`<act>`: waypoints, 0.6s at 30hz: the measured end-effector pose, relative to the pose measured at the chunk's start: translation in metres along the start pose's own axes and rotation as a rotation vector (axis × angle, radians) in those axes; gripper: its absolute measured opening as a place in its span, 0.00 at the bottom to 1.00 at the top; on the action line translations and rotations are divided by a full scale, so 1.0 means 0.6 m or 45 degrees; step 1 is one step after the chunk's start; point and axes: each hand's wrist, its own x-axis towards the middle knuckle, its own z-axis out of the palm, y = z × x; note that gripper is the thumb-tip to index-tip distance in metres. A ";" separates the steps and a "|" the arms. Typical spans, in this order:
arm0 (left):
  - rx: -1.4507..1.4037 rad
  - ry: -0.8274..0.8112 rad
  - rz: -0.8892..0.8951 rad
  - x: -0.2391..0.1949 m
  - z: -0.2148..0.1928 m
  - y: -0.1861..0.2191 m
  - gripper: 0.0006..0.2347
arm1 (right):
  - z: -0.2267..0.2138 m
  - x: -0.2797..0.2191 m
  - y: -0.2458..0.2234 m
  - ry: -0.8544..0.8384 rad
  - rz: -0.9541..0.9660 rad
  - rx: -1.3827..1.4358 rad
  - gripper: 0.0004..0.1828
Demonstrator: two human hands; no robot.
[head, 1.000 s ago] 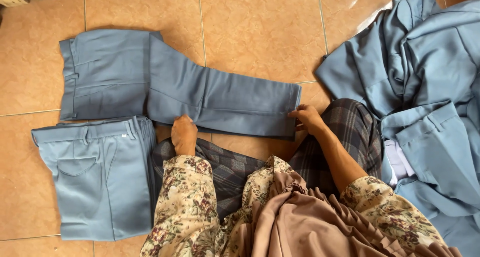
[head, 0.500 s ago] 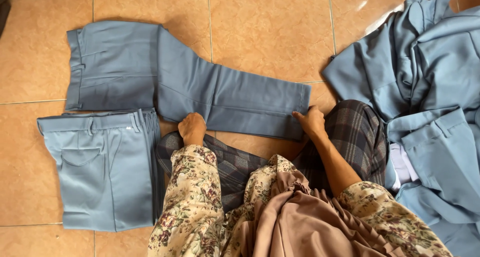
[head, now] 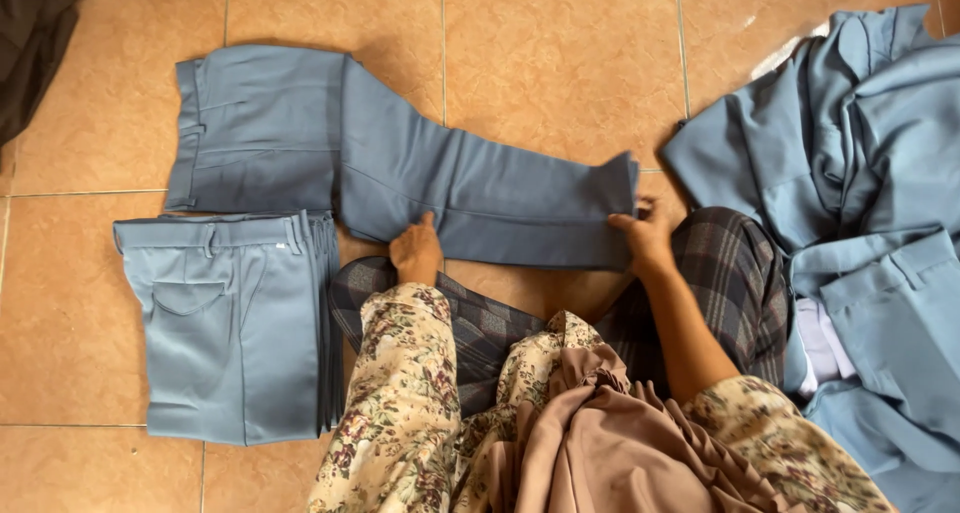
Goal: The person sits on a tiled floor and folds several pairs of light blue trousers by hand. Each pair is laid flat, folded lengthwise, then folded into a compact rectangle and placed on a growing stack to the left.
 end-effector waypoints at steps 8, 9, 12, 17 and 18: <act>-0.146 0.003 0.409 -0.049 0.059 0.204 0.40 | -0.174 -0.079 -0.292 0.025 -0.253 0.659 0.60; -0.150 0.002 0.418 -0.044 0.081 0.230 0.40 | -0.186 -0.091 -0.312 0.033 -0.258 0.654 0.60; -0.079 0.197 0.513 -0.018 0.147 0.310 0.40 | -0.216 -0.105 -0.357 0.027 -0.254 0.613 0.58; 0.061 0.158 0.604 -0.021 0.188 0.390 0.31 | -0.202 -0.121 -0.427 0.035 -0.323 0.598 0.56; 0.059 0.159 0.597 -0.033 0.190 0.397 0.31 | -0.193 -0.103 -0.424 0.028 -0.322 0.597 0.56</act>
